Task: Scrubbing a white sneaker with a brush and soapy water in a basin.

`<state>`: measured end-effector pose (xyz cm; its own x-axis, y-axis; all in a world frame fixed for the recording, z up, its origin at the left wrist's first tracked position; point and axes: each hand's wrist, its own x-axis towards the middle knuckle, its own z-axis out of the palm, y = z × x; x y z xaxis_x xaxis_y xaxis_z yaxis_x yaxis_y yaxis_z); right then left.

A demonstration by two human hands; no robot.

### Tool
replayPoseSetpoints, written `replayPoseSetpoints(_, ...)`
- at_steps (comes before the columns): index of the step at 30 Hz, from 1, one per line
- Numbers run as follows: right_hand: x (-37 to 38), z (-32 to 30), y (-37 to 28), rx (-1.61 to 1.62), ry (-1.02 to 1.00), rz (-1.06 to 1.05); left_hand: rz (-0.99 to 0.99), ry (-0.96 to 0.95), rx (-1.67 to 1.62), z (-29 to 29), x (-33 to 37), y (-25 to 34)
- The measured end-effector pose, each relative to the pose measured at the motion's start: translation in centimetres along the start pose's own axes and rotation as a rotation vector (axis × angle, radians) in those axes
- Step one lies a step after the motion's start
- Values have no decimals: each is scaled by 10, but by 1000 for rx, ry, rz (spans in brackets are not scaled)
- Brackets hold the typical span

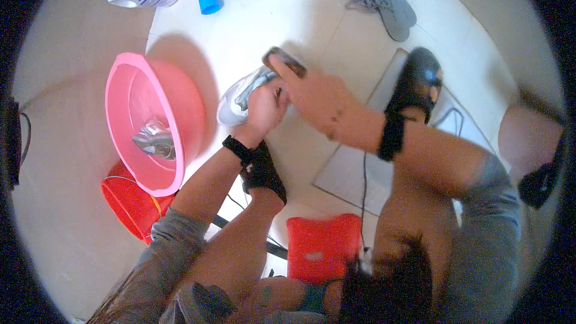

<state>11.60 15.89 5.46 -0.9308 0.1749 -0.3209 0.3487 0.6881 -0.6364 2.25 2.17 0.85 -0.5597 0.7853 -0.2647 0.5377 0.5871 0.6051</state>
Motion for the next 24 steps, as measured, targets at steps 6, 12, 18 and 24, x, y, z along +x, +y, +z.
replayPoseSetpoints(6, -9, -14, -5, -137, -86, 170, -2, -24, 60, 3, 2, 0)
replayPoseSetpoints(12, 56, -9, 44, 114, 256, 149, 6, 37, 32, -2, 7, 4)
replayPoseSetpoints(18, 29, 3, 44, 322, 336, 337, -205, 131, -15, -29, 36, -5)
replayPoseSetpoints(24, 23, 16, 9, 370, 446, 123, -54, 165, -212, -13, 30, -27)
